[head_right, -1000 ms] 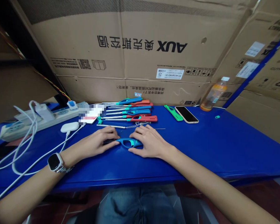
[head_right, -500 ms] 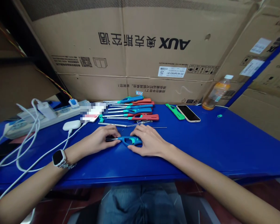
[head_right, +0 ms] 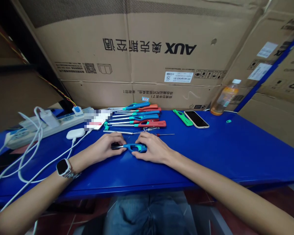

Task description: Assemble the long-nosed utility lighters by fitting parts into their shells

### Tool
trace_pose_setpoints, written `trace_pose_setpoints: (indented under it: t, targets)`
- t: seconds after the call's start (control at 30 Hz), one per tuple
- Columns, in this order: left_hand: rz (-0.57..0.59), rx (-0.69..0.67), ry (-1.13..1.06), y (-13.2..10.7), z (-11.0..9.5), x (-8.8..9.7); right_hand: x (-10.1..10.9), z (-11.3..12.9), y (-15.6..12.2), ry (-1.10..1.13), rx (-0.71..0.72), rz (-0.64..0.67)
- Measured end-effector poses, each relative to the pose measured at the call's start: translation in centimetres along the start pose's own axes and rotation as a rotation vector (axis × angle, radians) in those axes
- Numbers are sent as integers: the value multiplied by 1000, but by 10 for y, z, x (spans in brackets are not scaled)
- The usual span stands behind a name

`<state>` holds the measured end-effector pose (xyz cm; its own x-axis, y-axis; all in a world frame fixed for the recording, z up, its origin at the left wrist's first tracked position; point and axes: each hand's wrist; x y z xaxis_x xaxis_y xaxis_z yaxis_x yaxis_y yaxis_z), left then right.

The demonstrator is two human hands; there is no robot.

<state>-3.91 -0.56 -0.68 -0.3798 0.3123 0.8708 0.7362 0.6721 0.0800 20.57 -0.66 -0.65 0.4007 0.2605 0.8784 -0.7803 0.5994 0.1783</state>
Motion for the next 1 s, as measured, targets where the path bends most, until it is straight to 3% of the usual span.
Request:
trace_pose_setpoints:
  t: [0.33,0.5,0.73,1.0]
  targets:
    - [17,1,-26,-3,2,1,-1,2,-1,-22,8,-8]
    - [12,-3,-37,-3,1,1,0,1,-4,7,-10,-78]
    - [26,40,-60,-5,-2,7,1,2,-4,-67,-11,-15]
    - [36,-7,-71,-5,-4,12,1,4,-5,24,-53,-21]
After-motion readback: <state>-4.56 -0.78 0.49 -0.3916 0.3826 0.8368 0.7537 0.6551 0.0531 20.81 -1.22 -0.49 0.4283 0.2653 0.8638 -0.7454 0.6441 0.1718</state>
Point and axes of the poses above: each hand's wrist, its own y-axis towards the middle knuckle, its own x-axis out of the back of the hand, z = x × y, and after that the axes turned 13 degrees about z, right-handed
